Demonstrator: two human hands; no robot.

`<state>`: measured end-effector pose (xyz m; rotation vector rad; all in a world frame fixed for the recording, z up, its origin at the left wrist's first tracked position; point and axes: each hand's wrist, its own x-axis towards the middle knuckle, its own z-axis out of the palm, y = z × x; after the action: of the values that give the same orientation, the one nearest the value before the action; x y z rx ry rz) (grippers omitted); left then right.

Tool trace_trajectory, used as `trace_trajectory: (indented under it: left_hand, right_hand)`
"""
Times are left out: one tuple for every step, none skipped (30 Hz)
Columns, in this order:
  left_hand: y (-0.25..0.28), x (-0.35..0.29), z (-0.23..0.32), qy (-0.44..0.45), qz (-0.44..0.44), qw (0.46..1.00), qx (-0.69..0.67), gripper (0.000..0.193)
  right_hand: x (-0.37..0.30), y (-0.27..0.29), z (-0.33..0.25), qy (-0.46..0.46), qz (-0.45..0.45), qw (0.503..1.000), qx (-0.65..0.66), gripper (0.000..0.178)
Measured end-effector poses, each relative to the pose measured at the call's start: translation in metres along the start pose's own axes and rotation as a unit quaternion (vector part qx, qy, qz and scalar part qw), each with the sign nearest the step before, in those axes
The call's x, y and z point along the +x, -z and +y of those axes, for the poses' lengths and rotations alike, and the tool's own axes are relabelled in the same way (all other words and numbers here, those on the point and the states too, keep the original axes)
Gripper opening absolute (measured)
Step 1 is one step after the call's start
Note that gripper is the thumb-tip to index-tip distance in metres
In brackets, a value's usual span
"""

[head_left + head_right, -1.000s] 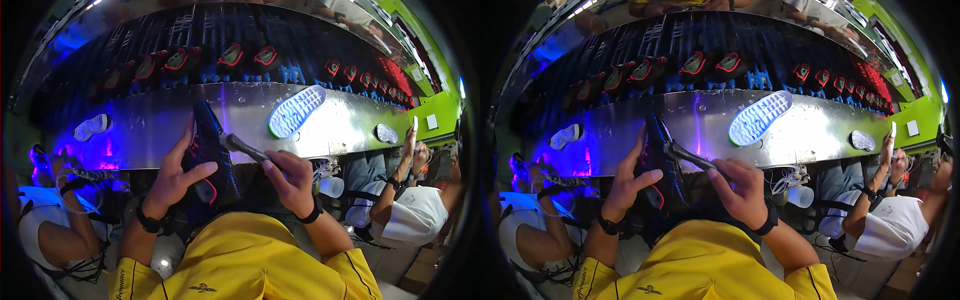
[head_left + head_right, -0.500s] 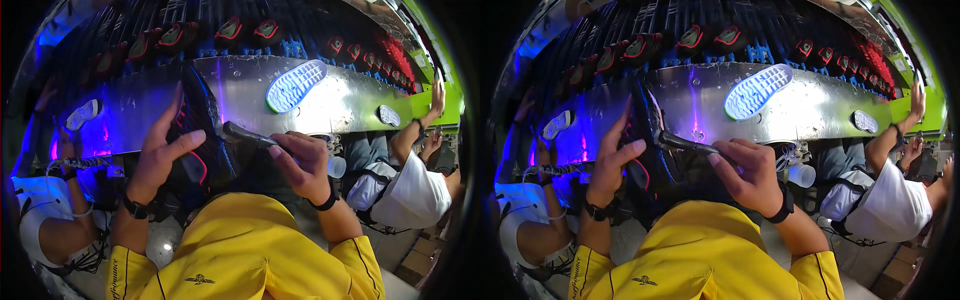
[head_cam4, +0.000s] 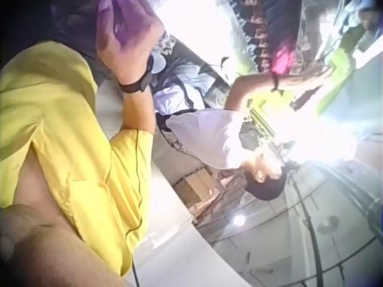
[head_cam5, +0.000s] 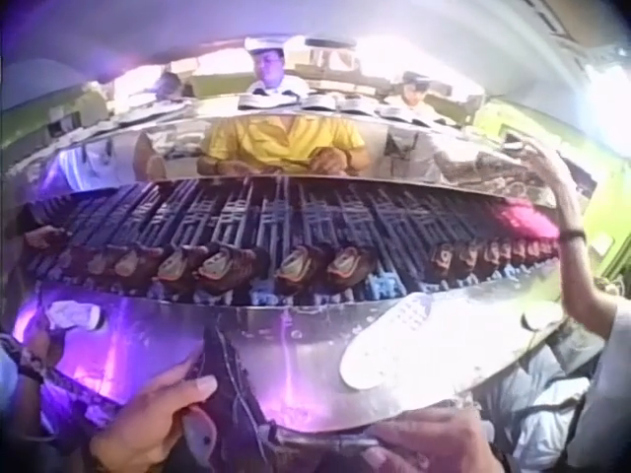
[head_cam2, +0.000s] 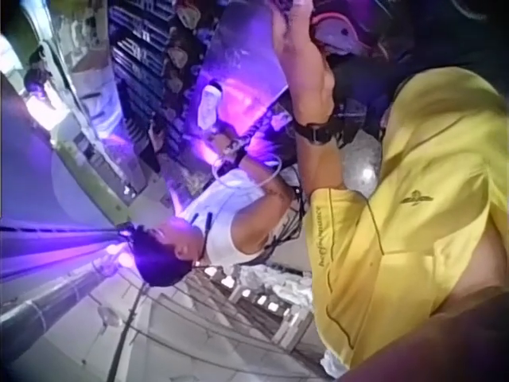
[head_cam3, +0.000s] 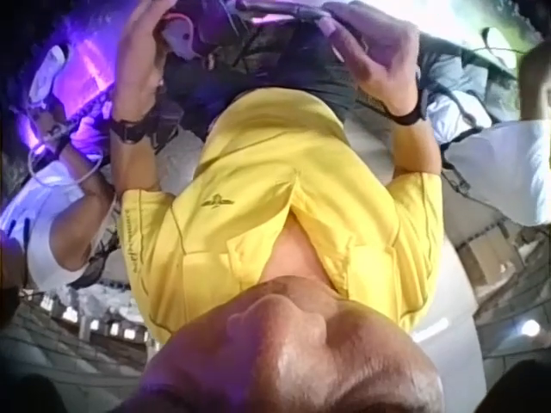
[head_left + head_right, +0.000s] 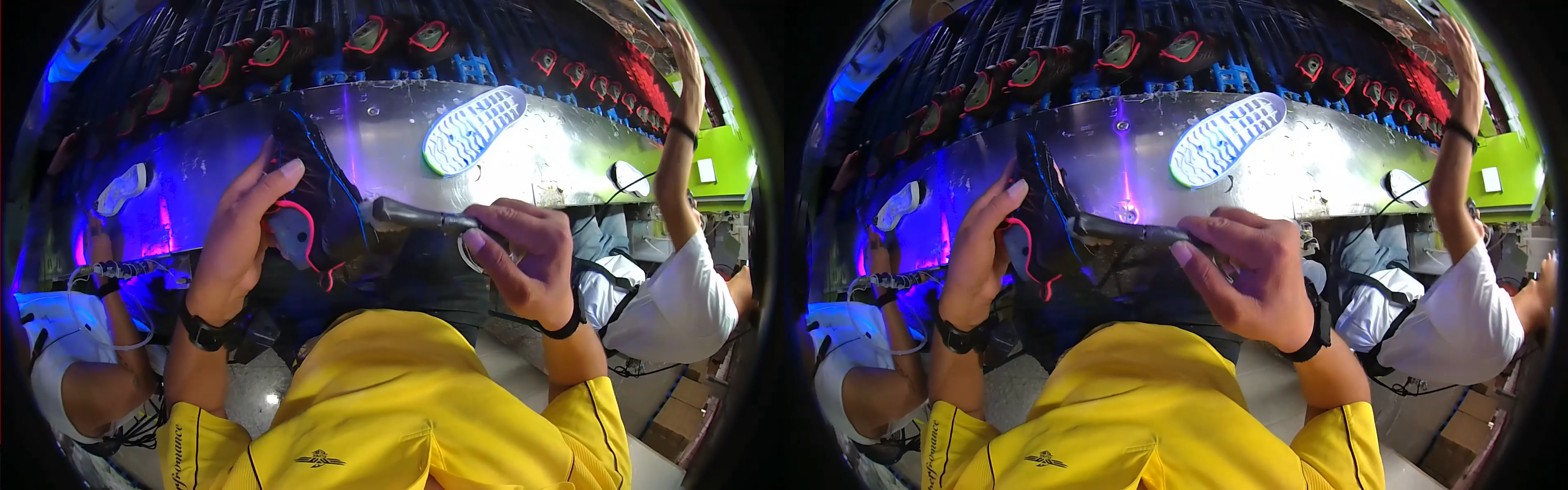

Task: Applying adhesive to the sides and sole interfaces of shoes using a hand-held brush tool.

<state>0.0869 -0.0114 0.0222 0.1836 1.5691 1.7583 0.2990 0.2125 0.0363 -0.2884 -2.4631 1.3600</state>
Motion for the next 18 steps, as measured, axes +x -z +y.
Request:
trace_trajectory:
  left_hand:
    - [0.0, 0.001, 0.0, 0.001, -0.003, 1.0, 0.0, 0.055]
    - [0.001, 0.001, 0.0, 0.034, 0.005, 0.999, 0.0, 0.047]
    - [0.001, 0.001, 0.0, 0.067, 0.013, 0.998, 0.0, 0.041]
    - [-0.001, 0.0, -0.001, 0.067, 0.012, 0.998, 0.0, 0.041]
    - [-0.003, -0.002, 0.0, 0.073, 0.017, 0.997, 0.005, 0.041]
    - [-0.005, -0.004, 0.0, 0.078, 0.022, 0.997, 0.009, 0.042]
    - [-0.012, -0.009, 0.004, 0.08, 0.019, 0.997, 0.01, 0.042]
    - [-0.021, -0.017, 0.011, 0.077, 0.017, 0.996, 0.036, 0.046]
    - [-0.026, -0.02, 0.014, 0.074, 0.015, 0.995, 0.063, 0.05]
    - [-0.026, -0.019, 0.014, 0.075, 0.011, 0.995, 0.064, 0.05]
    - [-0.022, -0.016, 0.013, 0.125, -0.007, 0.992, 0.011, 0.052]
    - [-0.019, -0.014, 0.012, 0.175, -0.025, 0.983, -0.042, 0.054]
    - [-0.015, -0.013, 0.008, 0.177, -0.027, 0.983, -0.041, 0.054]
    - [-0.01, -0.013, 0.003, 0.194, -0.033, 0.979, -0.058, 0.054]
    - [-0.007, -0.014, -0.002, 0.211, -0.039, 0.974, -0.075, 0.053]
    - [-0.005, -0.014, -0.004, 0.213, -0.043, 0.973, -0.074, 0.053]
    - [-0.004, -0.015, -0.007, 0.243, -0.047, 0.963, -0.105, 0.052]
    - [-0.004, -0.015, -0.009, 0.272, -0.051, 0.951, -0.136, 0.051]
  right_hand:
    - [0.004, 0.0, 0.002, 0.036, 0.029, 0.999, -0.002, 0.02]
    - [0.007, 0.002, 0.001, 0.035, 0.031, 0.999, -0.003, 0.02]
    - [0.01, 0.005, -0.002, 0.053, 0.043, 0.998, -0.006, 0.019]
    - [0.014, 0.007, -0.003, 0.073, 0.055, 0.996, -0.008, 0.019]
    - [0.018, 0.009, -0.002, 0.094, 0.065, 0.993, -0.026, 0.02]
    - [0.022, 0.013, -0.003, 0.093, 0.065, 0.993, -0.025, 0.02]
    - [0.023, 0.02, -0.004, 0.102, 0.05, 0.992, -0.057, 0.024]
    - [0.025, 0.025, -0.004, 0.112, 0.034, 0.989, -0.087, 0.027]
    - [0.027, 0.026, -0.003, 0.125, 0.036, 0.988, -0.078, 0.029]
    - [0.03, 0.027, -0.002, 0.123, 0.038, 0.988, -0.079, 0.029]
    - [0.033, 0.027, 0.0, 0.151, 0.058, 0.984, -0.074, 0.026]
    - [0.035, 0.028, 0.002, 0.177, 0.078, 0.979, -0.07, 0.024]
    - [0.037, 0.028, 0.006, 0.191, 0.091, 0.975, -0.069, 0.024]
    - [0.039, 0.028, 0.009, 0.188, 0.092, 0.975, -0.069, 0.024]
    - [0.041, 0.028, 0.012, 0.199, 0.09, 0.973, -0.068, 0.025]
    - [0.042, 0.029, 0.014, 0.21, 0.089, 0.971, -0.068, 0.026]
    - [0.043, 0.027, 0.017, 0.195, 0.094, 0.975, -0.047, 0.025]
    - [0.044, 0.026, 0.02, 0.191, 0.096, 0.976, -0.05, 0.025]
